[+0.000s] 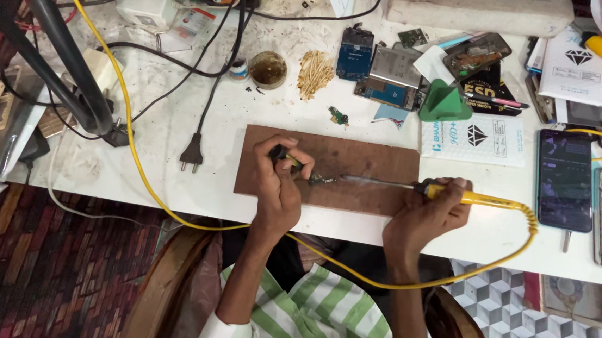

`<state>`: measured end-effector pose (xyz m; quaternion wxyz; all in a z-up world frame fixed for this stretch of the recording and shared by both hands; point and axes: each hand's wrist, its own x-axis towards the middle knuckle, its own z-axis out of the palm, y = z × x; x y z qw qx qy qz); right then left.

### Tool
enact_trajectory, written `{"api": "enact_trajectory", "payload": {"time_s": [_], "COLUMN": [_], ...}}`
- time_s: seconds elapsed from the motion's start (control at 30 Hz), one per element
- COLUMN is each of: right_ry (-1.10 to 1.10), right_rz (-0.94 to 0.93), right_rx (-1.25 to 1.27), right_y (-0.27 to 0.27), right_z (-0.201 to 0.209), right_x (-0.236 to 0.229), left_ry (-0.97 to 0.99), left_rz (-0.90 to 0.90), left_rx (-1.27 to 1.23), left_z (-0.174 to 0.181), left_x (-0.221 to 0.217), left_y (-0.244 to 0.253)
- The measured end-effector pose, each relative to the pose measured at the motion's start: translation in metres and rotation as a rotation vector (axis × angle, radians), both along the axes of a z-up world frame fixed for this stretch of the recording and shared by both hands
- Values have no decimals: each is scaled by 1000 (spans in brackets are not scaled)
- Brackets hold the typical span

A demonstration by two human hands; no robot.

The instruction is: The person solders a small electronic component on a wooden board using a soldering iron and solder wire. They repeatedly apply heat and solder to the component, occasionally cleaning the iron tip in a small container.

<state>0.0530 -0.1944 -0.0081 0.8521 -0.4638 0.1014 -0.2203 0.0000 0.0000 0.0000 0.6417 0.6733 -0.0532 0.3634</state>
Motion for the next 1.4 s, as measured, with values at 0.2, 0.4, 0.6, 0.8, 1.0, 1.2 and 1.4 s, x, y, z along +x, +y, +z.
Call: {"api": "enact_trajectory", "payload": {"time_s": [0.2,0.4,0.6,0.8,1.0,1.2,1.4], "right_ry": [-154,-112,-147,-131,-148,-69,-164], "right_rz": [-87,-88,-60,-49,-58,-47,-30], "right_rx": [-293,-361,-346,-442,-524,-398,-382], "right_y": [15,17,18,19,21,18,18], "right_z": [7,9,12,14,21,16,10], "right_x": [-6,-7,-7,-9,-10,-10,-8], "left_ry": [19,24,26,32,56,31,76], "left_rz": [9,16,10,7,-11,-23,16], "left_rx": [16,20,5,19,-12,-84,-31], "left_z": [3,6,5,3,4,2,4], "left_x": [-1,3,5,3,6,5,0], "left_y": [0,1,1,2,1,-3,-1]}}
